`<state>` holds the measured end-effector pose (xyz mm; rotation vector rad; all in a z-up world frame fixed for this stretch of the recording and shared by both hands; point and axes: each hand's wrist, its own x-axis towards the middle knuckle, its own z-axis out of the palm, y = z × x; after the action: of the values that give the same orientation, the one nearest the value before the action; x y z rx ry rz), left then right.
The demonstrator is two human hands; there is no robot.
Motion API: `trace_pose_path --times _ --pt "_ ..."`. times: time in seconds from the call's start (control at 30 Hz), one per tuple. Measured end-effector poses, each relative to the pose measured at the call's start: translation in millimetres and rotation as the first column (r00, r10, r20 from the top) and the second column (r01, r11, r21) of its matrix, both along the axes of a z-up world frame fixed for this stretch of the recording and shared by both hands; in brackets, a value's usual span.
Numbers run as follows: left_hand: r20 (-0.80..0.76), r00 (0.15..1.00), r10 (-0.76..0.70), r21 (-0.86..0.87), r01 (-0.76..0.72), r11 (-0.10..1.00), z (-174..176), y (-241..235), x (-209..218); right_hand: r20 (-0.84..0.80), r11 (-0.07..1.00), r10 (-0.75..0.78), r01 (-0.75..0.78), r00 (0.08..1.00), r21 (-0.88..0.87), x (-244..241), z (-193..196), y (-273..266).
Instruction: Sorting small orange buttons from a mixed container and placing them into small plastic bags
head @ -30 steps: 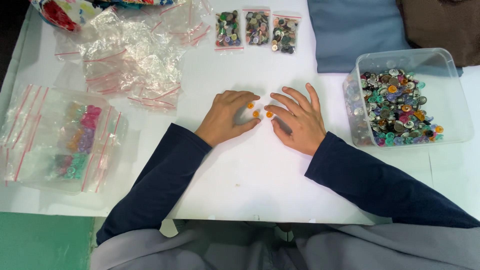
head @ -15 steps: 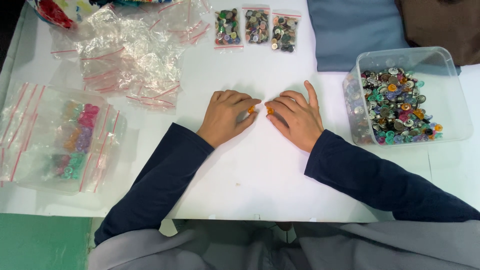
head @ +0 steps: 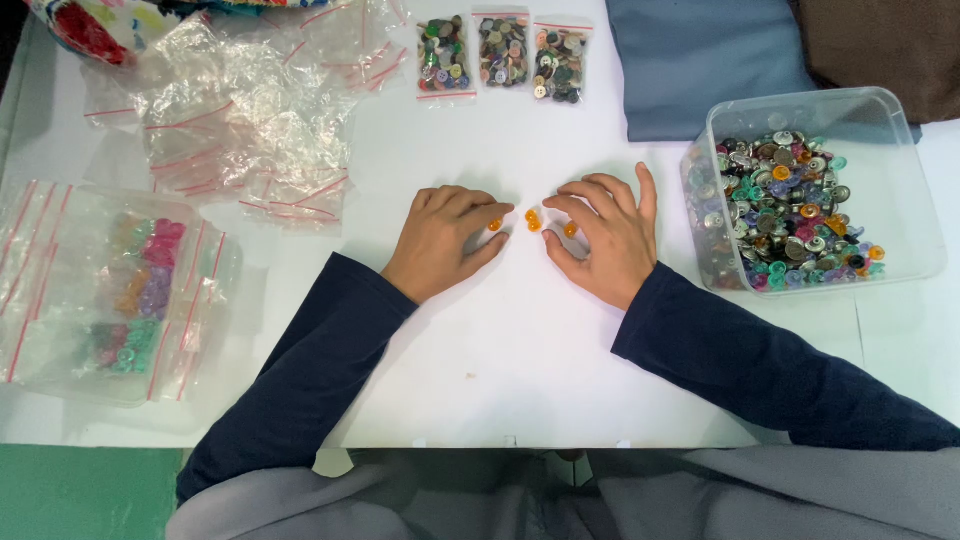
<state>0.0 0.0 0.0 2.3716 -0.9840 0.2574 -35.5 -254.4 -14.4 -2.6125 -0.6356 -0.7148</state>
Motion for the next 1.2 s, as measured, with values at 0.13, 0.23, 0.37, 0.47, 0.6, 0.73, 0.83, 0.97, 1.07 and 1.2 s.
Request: trace_pose_path --times 0.13,0.23,0.37,0.47,0.6,0.73,0.83,0.97,1.07,1.2 --pt "0.008 1.000 -0.004 0.004 0.004 1.000 -2.7 0.3 0.7 -0.016 0.999 -0.036 0.035 0.999 -0.021 -7.3 2.5 -6.3" --pt "0.043 0.999 0.009 0.016 -0.009 1.000 -6.2 1.4 1.1 0.014 0.999 -0.048 0.049 0.999 -0.017 -10.2 3.2 -10.0" --pt "0.042 0.999 0.004 0.009 -0.004 1.000 -8.2 1.8 1.1 -0.011 0.998 -0.054 0.054 0.998 -0.023 -10.2 1.0 -17.4" --pt "0.041 0.999 0.011 0.013 -0.011 1.000 -8.3 2.8 -0.3 -0.030 0.999 -0.051 0.051 0.998 -0.007 -8.5 -1.6 -18.5" --pt "0.049 0.999 -0.009 0.031 0.007 0.999 -7.0 2.5 0.2 -0.030 0.998 -0.054 0.055 0.998 0.014 -9.6 1.3 -16.7" --pt "0.076 0.997 -0.008 0.040 0.005 0.999 -7.9 3.0 -1.1 -0.031 0.998 -0.060 0.061 0.998 0.007 -9.6 -1.8 -17.8" --pt "0.108 0.994 -0.015 0.049 0.009 0.999 -8.2 3.8 0.3 -0.021 0.998 -0.064 0.064 0.998 -0.002 -8.6 -1.1 -17.8" --pt "0.103 0.994 -0.022 0.055 0.016 0.998 -8.6 4.2 -0.5 -0.045 0.998 -0.054 0.055 0.998 0.035 -9.0 -1.9 -17.5" --pt "0.096 0.995 -0.019 0.055 0.014 0.998 -10.7 4.5 0.0 -0.059 0.998 -0.051 0.053 0.997 0.035 -9.6 -2.2 -18.3" --pt "0.076 0.997 -0.015 0.070 0.010 0.998 -4.5 4.1 -0.9 -0.072 0.999 -0.043 0.043 0.996 -0.002 -10.1 1.5 -18.4"
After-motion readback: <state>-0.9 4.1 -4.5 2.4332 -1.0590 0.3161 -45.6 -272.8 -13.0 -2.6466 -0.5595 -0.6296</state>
